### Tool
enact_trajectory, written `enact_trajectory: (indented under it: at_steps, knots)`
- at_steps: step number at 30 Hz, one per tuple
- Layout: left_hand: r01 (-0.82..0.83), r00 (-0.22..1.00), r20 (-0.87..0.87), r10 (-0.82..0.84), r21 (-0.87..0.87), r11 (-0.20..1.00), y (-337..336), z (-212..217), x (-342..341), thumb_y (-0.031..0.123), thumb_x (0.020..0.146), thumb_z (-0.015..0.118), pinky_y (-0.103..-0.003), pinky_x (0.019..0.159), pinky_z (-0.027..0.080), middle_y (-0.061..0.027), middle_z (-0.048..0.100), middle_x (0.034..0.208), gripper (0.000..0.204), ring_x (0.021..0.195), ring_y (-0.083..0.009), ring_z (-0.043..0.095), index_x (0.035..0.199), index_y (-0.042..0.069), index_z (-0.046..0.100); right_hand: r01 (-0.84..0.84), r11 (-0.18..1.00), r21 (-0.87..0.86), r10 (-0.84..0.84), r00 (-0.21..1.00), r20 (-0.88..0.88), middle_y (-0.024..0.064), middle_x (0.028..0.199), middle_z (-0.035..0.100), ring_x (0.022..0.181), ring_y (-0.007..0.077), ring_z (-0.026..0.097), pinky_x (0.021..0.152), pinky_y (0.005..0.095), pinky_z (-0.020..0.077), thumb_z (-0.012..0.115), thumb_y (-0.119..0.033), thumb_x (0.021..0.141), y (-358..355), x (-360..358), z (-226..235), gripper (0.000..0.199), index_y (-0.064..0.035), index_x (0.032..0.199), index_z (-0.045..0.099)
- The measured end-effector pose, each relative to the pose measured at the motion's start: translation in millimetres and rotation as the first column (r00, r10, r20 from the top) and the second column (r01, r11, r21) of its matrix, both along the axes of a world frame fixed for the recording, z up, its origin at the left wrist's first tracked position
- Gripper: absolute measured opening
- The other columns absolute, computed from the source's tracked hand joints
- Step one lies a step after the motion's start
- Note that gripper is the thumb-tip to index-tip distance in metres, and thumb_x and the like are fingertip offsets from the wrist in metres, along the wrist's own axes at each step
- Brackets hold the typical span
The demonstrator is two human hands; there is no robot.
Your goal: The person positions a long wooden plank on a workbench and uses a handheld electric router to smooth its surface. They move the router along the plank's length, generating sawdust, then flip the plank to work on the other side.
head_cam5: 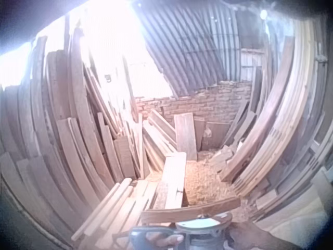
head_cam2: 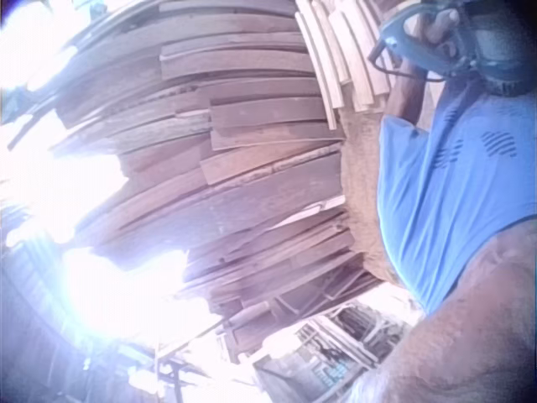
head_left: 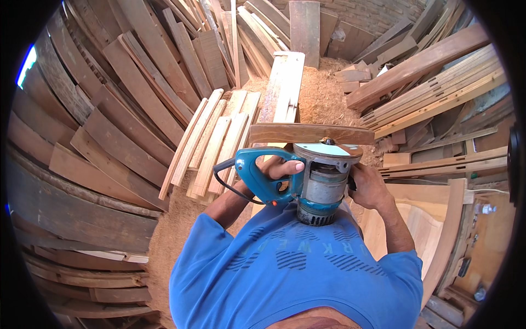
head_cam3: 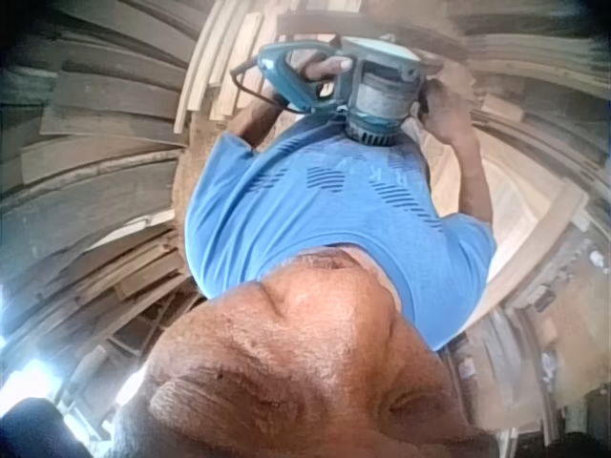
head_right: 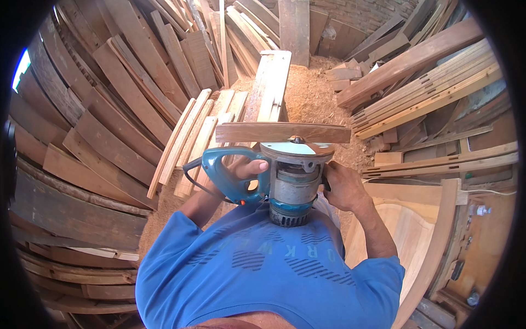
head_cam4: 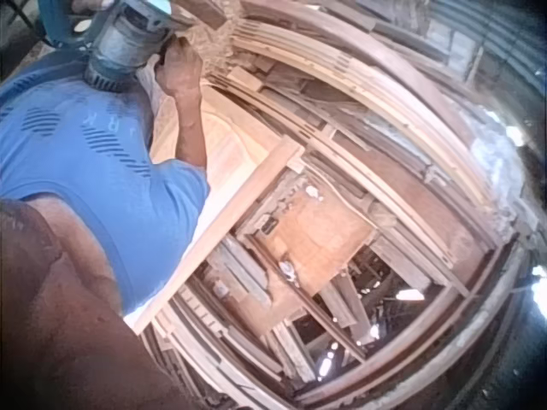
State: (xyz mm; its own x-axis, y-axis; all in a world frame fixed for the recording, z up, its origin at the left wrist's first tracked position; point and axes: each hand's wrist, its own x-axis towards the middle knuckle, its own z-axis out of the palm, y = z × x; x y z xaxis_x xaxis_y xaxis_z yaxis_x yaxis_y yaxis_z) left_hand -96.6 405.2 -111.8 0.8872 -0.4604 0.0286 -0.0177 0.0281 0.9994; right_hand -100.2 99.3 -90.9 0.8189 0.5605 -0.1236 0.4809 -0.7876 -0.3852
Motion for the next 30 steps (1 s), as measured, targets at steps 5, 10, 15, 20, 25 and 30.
enact_trajectory:
  at_steps: [5,10,15,20,25,30]
  knots:
    - [0.001,1.000,-0.026,-0.002,-0.018,1.000,-1.7,-4.2,0.2,0.057,0.088,0.068,-0.040,0.092,0.051,-0.0230,0.067,0.115,0.076,0.110,-0.0315,0.063,0.128,-0.006,0.059,0.081,0.991,0.106,-0.097,0.982,0.161,0.0211,0.103,0.060,0.091,0.0391,0.066,0.076,0.0478,0.0552,0.072,-0.006,0.072,6.0,-10.5,-0.3,0.037,0.0003,0.106,0.058]
    - [0.000,1.000,-0.026,-0.001,-0.044,0.999,-5.1,-5.5,2.8,0.056,0.088,0.068,-0.039,0.090,0.052,-0.0224,0.068,0.113,0.074,0.108,-0.0306,0.064,0.126,-0.007,0.060,0.027,0.984,0.174,-0.069,0.968,0.241,0.0215,0.097,0.062,0.084,0.0403,0.067,0.070,0.0476,0.0557,0.073,-0.005,0.071,-1.2,-7.7,-27.8,0.037,0.0007,0.104,0.058]
    - [0.041,0.982,0.170,-0.077,0.204,0.978,0.4,9.5,11.6,0.056,0.089,0.067,-0.041,0.098,0.049,-0.0226,0.066,0.119,0.077,0.116,-0.0345,0.061,0.132,-0.006,0.055,0.031,0.993,0.114,-0.055,0.974,0.219,0.0203,0.089,0.064,0.078,0.0415,0.066,0.067,0.0481,0.0554,0.076,-0.009,0.066,-8.7,-5.7,-31.6,0.040,-0.0011,0.102,0.060]
    - [0.193,0.948,0.200,-0.247,0.255,0.947,-1.2,53.5,5.0,0.058,0.088,0.066,-0.044,0.111,0.039,-0.0242,0.053,0.140,0.086,0.133,-0.0371,0.048,0.144,-0.002,0.043,0.016,0.986,0.168,-0.047,0.982,0.184,0.0193,0.089,0.066,0.081,0.0396,0.067,0.067,0.0465,0.0554,0.077,-0.010,0.065,-6.7,-14.7,-0.5,0.044,-0.0056,0.106,0.062]
    - [0.183,0.909,0.327,-0.261,0.250,0.951,-2.4,52.2,5.4,0.057,0.088,0.067,-0.045,0.111,0.039,-0.0246,0.054,0.138,0.085,0.132,-0.0373,0.048,0.144,-0.003,0.044,0.003,0.983,0.183,-0.030,0.989,0.147,0.0203,0.100,0.067,0.091,0.0409,0.066,0.076,0.0473,0.0545,0.076,-0.007,0.065,-6.6,-19.0,14.0,0.063,-0.0062,0.124,0.056]
    - [0.158,0.928,0.279,-0.248,0.308,0.938,-5.9,60.7,2.7,0.052,0.089,0.066,-0.046,0.108,0.040,-0.0235,0.056,0.137,0.076,0.129,-0.0388,0.051,0.140,-0.001,0.050,0.031,0.976,0.214,-0.023,0.999,-0.042,0.0247,0.120,0.062,0.112,0.0446,0.060,0.092,0.0468,0.0513,0.074,0.001,0.062,-8.8,-14.3,17.0,0.084,-0.0031,0.141,0.046]
